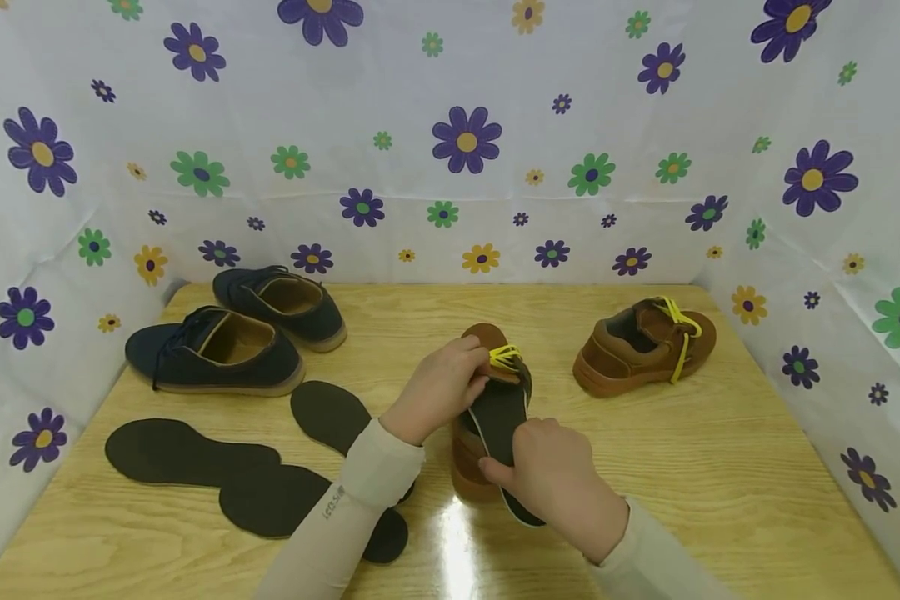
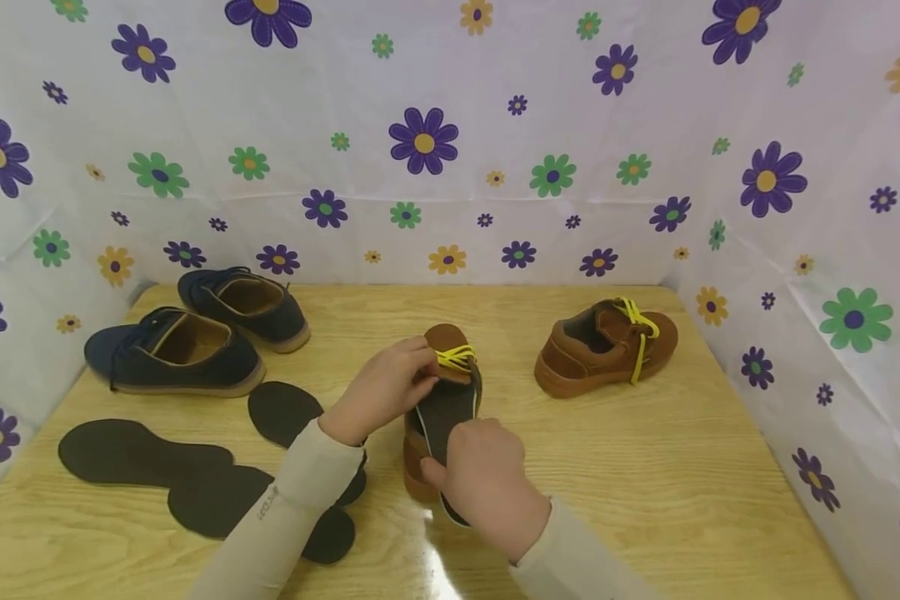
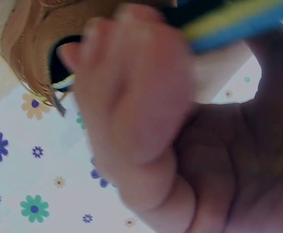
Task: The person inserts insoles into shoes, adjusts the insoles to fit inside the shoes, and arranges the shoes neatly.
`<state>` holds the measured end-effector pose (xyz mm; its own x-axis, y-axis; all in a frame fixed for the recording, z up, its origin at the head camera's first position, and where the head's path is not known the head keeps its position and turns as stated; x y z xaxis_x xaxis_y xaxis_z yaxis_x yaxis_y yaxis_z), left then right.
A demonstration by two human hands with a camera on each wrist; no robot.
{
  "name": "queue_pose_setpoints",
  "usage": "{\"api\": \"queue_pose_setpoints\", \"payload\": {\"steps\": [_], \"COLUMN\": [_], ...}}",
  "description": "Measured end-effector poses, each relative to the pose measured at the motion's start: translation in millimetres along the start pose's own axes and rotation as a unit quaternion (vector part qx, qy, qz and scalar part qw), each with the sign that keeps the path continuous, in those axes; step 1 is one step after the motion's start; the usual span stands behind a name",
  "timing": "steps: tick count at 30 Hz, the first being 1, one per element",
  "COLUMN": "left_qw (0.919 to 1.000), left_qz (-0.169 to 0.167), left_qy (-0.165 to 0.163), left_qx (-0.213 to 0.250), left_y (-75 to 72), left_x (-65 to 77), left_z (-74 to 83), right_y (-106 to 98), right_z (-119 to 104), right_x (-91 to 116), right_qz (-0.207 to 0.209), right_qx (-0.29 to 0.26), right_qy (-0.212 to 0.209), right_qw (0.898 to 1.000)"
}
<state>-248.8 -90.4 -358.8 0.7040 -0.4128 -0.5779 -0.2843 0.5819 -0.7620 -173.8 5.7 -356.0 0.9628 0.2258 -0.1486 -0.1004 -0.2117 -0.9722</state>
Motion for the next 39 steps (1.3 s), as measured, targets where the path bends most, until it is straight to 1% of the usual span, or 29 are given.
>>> {"api": "queue_pose_setpoints", "payload": {"steps": [2, 7, 9, 15, 20, 31, 39], "left_qw": [1.0000, 0.9999, 0.9998, 0.9997, 0.9996, 0.9995, 0.9995], "left_qz": [-0.002, -0.008, -0.009, -0.016, -0.019, -0.020, -0.018], "left_qy": [-0.003, -0.013, -0.015, -0.020, -0.022, -0.025, -0.023], "left_qx": [0.001, 0.005, 0.005, 0.003, 0.001, 0.005, 0.011], "left_y": [-0.3, -0.3, -0.2, -0.8, -1.6, 0.4, 1.9], "left_x": [-0.5, -0.6, -0.6, -1.0, -1.4, -0.6, 0.0], "left_z": [0.1, 0.9, 1.5, 1.7, 0.5, -1.7, -0.4], "right_y": [-0.5, -4.1, -4.8, -3.6, -3.3, 2.3, 10.4], "right_z": [2.2, 4.8, 6.1, 5.1, 3.7, 4.6, 6.7], "right_x": [-0.5, -4.0, -6.4, -15.3, -22.7, -36.7, -48.1], "right_qz": [0.008, 0.053, 0.058, 0.029, 0.020, 0.015, -0.002], "right_qx": [-0.016, -0.034, -0.043, -0.083, -0.093, -0.086, -0.074], "right_qy": [0.007, 0.008, 0.012, 0.021, 0.018, 0.019, 0.021], "right_qw": [1.000, 0.998, 0.997, 0.996, 0.995, 0.996, 0.997]}}
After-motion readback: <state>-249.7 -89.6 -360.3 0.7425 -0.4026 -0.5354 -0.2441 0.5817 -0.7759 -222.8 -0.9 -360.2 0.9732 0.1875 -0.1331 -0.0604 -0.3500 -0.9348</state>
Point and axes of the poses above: each hand's wrist, its own x-axis away from the middle knuckle, its own y-axis out of the palm, z = x × y, the point moved 7 cm from there along -x, towards the middle knuckle, and after that the axes turned 12 degrees about z, right-handed, at the moved point
